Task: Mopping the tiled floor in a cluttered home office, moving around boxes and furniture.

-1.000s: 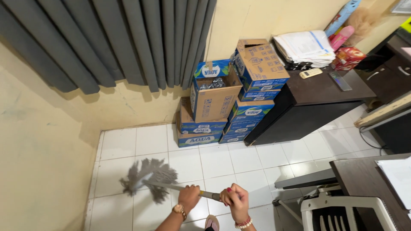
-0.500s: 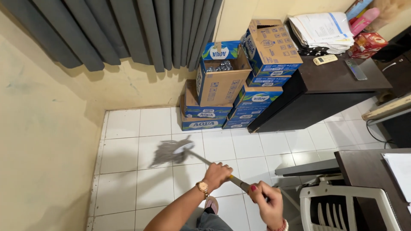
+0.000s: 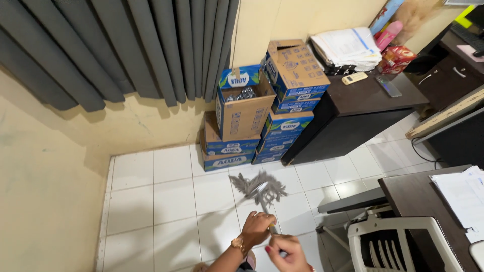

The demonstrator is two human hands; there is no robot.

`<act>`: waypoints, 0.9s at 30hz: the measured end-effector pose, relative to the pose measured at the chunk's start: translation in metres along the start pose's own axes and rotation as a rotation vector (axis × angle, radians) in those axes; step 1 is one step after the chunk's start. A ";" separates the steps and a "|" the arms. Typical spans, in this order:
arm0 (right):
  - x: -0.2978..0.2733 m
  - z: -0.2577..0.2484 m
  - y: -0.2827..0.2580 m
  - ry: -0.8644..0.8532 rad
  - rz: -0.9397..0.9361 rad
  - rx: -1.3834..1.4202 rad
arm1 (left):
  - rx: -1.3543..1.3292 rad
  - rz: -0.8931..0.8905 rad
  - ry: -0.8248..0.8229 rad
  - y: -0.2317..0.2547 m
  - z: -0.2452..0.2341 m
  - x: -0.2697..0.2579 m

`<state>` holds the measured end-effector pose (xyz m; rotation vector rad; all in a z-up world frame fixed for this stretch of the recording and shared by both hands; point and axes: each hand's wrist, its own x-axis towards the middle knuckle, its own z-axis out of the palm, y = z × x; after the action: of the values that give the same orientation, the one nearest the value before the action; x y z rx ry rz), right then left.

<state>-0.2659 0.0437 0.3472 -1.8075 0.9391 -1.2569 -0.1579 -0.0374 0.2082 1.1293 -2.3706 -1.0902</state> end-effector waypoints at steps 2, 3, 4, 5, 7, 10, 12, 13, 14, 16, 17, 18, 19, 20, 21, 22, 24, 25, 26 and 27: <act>0.009 -0.014 -0.009 -0.005 -0.043 0.135 | 0.033 -0.051 -0.036 0.018 -0.018 -0.005; 0.017 -0.018 -0.019 0.001 -0.054 0.134 | 0.044 -0.045 -0.033 0.009 -0.013 -0.005; 0.024 -0.022 -0.029 0.051 -0.004 0.201 | 0.074 0.004 0.015 0.001 -0.007 -0.004; 0.030 -0.026 -0.040 0.101 0.047 0.269 | 0.105 0.053 0.063 -0.008 -0.001 -0.004; 0.030 -0.028 -0.029 0.128 0.075 0.395 | 0.128 0.052 0.071 -0.020 -0.002 -0.011; 0.026 -0.027 -0.002 0.195 0.138 0.576 | 0.139 -0.027 0.054 -0.035 -0.004 -0.024; 0.026 -0.020 0.020 0.233 0.158 0.633 | 0.138 -0.101 0.037 -0.051 -0.003 -0.032; 0.027 -0.014 0.030 0.326 0.226 0.632 | 0.027 -0.202 0.026 -0.060 -0.002 -0.036; 0.026 -0.009 0.039 0.414 0.302 0.628 | -0.092 -0.305 0.017 -0.067 0.002 -0.042; 0.026 0.002 0.063 0.450 0.343 0.656 | -0.185 -0.367 0.081 -0.088 0.013 -0.045; 0.024 0.007 0.074 0.499 0.384 0.680 | -0.275 -0.422 0.135 -0.097 0.019 -0.048; 0.013 0.016 0.091 0.488 0.382 0.682 | -0.276 -0.425 0.146 -0.111 0.030 -0.047; 0.004 0.026 0.108 0.515 0.376 0.662 | -0.158 -0.456 0.165 -0.124 0.040 -0.047; -0.003 0.036 0.127 0.542 0.364 0.645 | -0.036 -0.484 0.187 -0.139 0.046 -0.045; -0.003 0.041 0.119 0.530 0.356 0.649 | -0.032 -0.486 0.201 -0.144 0.044 -0.046; -0.006 0.045 0.111 0.513 0.414 0.635 | 0.023 -0.517 0.096 -0.145 0.045 -0.048; -0.003 0.049 0.097 0.480 0.463 0.624 | 0.078 -0.554 0.008 -0.154 0.058 -0.031; 0.004 0.052 0.093 0.463 0.452 0.627 | 0.085 -0.612 -0.156 -0.160 0.070 -0.013; 0.016 0.056 0.090 0.449 0.433 0.634 | 0.097 -0.667 -0.318 -0.170 0.077 0.008; 0.025 0.060 0.088 0.435 0.415 0.641 | 0.105 -0.672 -0.298 -0.160 0.085 0.004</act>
<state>-0.2163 -0.0101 0.2659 -0.8140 0.9319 -1.4795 -0.1212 -0.0615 0.0326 2.0168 -2.3287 -1.4273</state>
